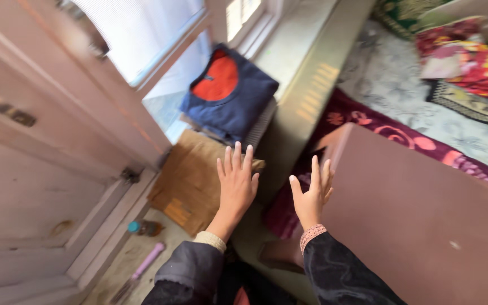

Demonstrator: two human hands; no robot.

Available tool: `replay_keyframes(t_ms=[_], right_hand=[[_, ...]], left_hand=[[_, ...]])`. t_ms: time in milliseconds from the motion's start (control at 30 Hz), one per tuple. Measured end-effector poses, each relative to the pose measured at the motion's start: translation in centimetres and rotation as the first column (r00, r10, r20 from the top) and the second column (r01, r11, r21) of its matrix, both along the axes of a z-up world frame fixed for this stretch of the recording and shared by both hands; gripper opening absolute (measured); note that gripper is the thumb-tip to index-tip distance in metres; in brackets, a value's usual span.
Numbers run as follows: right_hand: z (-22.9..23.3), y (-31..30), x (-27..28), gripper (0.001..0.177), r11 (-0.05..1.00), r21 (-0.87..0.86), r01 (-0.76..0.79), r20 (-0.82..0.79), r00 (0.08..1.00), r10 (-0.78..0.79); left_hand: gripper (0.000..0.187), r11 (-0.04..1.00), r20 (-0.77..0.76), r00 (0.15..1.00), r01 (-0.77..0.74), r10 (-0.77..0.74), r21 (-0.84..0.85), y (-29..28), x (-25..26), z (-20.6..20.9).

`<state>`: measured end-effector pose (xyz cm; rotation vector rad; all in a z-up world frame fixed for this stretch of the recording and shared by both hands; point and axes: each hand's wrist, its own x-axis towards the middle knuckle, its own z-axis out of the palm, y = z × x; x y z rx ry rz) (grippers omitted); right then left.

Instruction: The person folds a dark blue long-sleeved shirt, a pair of tan trousers, and a mustard-colored long-sleeved shirt on a small table. Each item is smoothed, folded into a compact rectangle, and placed on a stack beside the table.

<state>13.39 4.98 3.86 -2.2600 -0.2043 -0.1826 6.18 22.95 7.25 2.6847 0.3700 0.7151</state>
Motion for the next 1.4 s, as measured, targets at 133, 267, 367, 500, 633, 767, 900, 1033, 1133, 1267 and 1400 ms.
replay_keyframes(t_ms=[133,267,367,500,633,767,900,1033,1133,1267,1400], right_hand=[[4.1,-8.8,-1.0,0.083,0.996,-0.035,0.078,0.099,0.992,-0.074],[6.9,-18.7,-1.9,0.082,0.984,-0.068,0.166,0.171,0.973,-0.153],[7.9,-26.8,-2.8,0.081,0.962,-0.100,0.254,0.201,0.952,-0.230],[8.8,-37.4,-5.0,0.077,0.921,-0.103,0.375,0.218,0.912,-0.346],[8.8,-47.0,-7.9,0.074,0.841,-0.120,0.528,0.196,0.843,-0.501],[7.7,-54.8,-13.1,0.070,0.743,-0.074,0.666,0.162,0.743,-0.650],[7.0,-60.0,-18.3,0.066,0.601,-0.063,0.797,0.099,0.604,-0.791],[6.1,-63.5,-22.3,0.063,0.473,-0.082,0.877,0.056,0.478,-0.876],[5.4,-65.6,-25.2,0.059,0.406,-0.083,0.910,0.033,0.410,-0.912],[4.2,-68.1,-27.5,0.055,0.370,-0.076,0.926,0.072,0.375,-0.924],[1.7,-72.1,-27.8,0.047,0.405,-0.020,0.914,0.114,0.405,-0.907]], left_hand=[[0.082,0.993,-0.002,0.993,0.114,-0.114,0.031,-8.9,0.5,3.3],[0.082,0.974,-0.001,0.974,0.225,-0.225,0.038,-18.6,0.5,5.4],[0.081,0.954,0.040,0.954,0.298,-0.298,0.018,-26.1,0.3,6.4],[0.079,0.922,0.060,0.923,0.384,-0.381,-0.042,-35.7,-0.4,7.4],[0.077,0.877,0.032,0.885,0.465,-0.464,-0.125,-43.4,-1.1,8.1],[0.074,0.803,0.017,0.817,0.570,-0.577,-0.174,-50.1,-2.3,7.9],[0.074,0.700,-0.063,0.707,0.677,-0.704,-0.228,-55.2,-3.0,7.1],[0.073,0.594,-0.105,0.588,0.764,-0.802,-0.253,-59.2,-2.9,5.9],[0.073,0.526,-0.131,0.511,0.805,-0.850,-0.274,-61.9,-3.3,4.9],[0.071,0.455,-0.154,0.428,0.847,-0.891,-0.275,-65.7,-3.5,3.7],[0.069,0.446,-0.227,0.392,0.848,-0.891,-0.285,-69.8,-2.9,2.0]])
